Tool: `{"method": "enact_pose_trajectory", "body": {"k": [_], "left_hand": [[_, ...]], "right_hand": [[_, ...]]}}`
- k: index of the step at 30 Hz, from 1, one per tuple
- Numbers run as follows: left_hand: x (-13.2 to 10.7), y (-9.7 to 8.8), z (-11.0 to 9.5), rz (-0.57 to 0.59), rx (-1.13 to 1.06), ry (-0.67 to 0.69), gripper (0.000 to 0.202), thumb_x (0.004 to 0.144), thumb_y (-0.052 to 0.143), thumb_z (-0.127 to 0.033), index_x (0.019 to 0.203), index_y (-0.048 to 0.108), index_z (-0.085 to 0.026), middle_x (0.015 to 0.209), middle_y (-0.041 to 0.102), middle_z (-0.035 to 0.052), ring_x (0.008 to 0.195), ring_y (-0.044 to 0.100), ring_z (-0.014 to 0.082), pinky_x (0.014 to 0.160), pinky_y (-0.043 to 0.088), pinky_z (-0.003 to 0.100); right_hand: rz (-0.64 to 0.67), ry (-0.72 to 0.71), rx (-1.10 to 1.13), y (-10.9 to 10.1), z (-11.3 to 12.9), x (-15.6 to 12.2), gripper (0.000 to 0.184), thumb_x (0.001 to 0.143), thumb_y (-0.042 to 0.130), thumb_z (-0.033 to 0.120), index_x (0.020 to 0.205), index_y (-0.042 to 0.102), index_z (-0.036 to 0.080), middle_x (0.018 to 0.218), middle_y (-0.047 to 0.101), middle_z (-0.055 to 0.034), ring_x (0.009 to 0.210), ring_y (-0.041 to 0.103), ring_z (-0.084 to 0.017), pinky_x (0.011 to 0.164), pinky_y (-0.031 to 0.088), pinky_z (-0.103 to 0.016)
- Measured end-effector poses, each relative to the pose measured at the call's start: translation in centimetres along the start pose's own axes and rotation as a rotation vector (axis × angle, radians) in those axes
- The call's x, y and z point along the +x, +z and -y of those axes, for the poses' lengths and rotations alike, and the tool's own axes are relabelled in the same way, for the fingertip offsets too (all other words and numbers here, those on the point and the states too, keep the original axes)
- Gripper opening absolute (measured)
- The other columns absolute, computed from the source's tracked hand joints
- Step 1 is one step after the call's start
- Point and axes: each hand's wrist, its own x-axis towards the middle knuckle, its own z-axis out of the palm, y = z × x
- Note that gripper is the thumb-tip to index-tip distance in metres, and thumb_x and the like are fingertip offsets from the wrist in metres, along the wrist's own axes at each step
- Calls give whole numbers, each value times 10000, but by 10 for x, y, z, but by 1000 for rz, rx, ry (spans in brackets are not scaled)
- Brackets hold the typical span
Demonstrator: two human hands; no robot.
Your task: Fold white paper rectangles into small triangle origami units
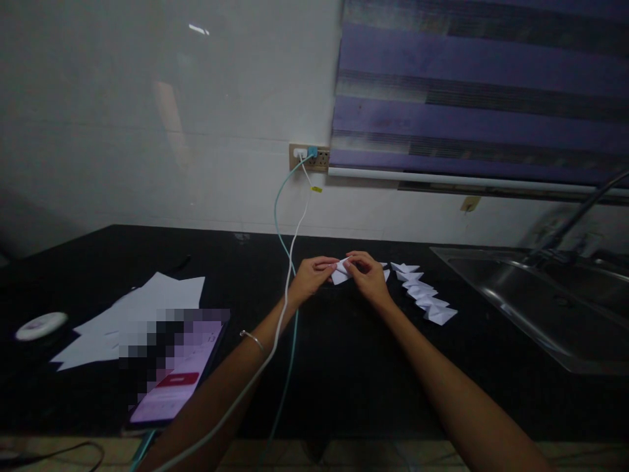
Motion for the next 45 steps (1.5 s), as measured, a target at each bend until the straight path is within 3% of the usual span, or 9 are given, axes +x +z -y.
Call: {"method": "enact_pose_trajectory", "body": {"k": [5, 11, 18, 24, 28, 38, 40, 45], "left_hand": [[-2, 1, -6, -25, 36, -2, 359, 748, 705, -262, 1070, 656, -110, 875, 724, 107, 758, 670, 195, 664, 525, 261], [-2, 1, -7, -22, 59, 14, 216, 764, 681, -266, 903, 704, -102, 839, 722, 102, 747, 665, 185, 682, 512, 257], [-2, 0, -5, -16, 115, 41, 227, 773, 670, -271, 925, 703, -106, 830, 723, 100, 727, 665, 177, 665, 513, 252], [-1, -1, -1, -19, 131, 43, 266, 762, 678, -294, 944, 701, -100, 848, 723, 110, 722, 667, 189, 654, 513, 261], [-1, -1, -4, -19, 145, 53, 242, 765, 667, -284, 924, 711, -106, 838, 723, 104, 720, 661, 186, 658, 505, 257], [-1, -1, -1, -6, 142, 47, 274, 748, 683, -286, 936, 703, -88, 801, 720, 94, 674, 648, 158, 605, 486, 223], [-1, -1, 1, 16, 109, 27, 325, 738, 697, -325, 952, 698, -81, 803, 718, 93, 664, 645, 152, 596, 482, 220], [-1, 1, 6, 199, 48, -2, 392, 766, 657, -423, 954, 706, -83, 815, 716, 93, 667, 652, 149, 592, 482, 222]], "right_hand": [[-10, 2, 31, 0, 1, 0, 118, 765, 651, 323, 775, 663, 206, 960, 629, -72, 925, 601, -217, 852, 480, -401], [-9, 13, 43, 0, 6, 0, 139, 756, 651, 330, 797, 653, 198, 909, 636, -64, 861, 601, -208, 805, 486, -380], [7, 75, 75, 1, 2, 0, 159, 732, 663, 342, 794, 631, 199, 851, 645, -52, 804, 607, -207, 761, 493, -367], [5, 144, 190, 1, -4, 1, 357, 676, 716, 340, 974, 560, 220, 912, 649, -55, 850, 638, -206, 743, 521, -354], [39, 255, 323, 1, -2, 0, 448, 649, 743, 370, 1028, 544, 236, 861, 676, -32, 776, 657, -203, 691, 534, -354], [-15, 377, 317, 0, 7, -1, 350, 548, 818, 368, 790, 657, 172, 689, 680, -25, 588, 609, -156, 539, 457, -264], [-31, 391, 344, 0, 8, 0, 338, 538, 827, 352, 771, 659, 172, 652, 673, -14, 553, 590, -140, 511, 433, -248], [-28, 462, 431, 1, 10, -1, 331, 515, 841, 339, 749, 664, 184, 632, 677, -6, 523, 589, -142, 507, 441, -260]]}}
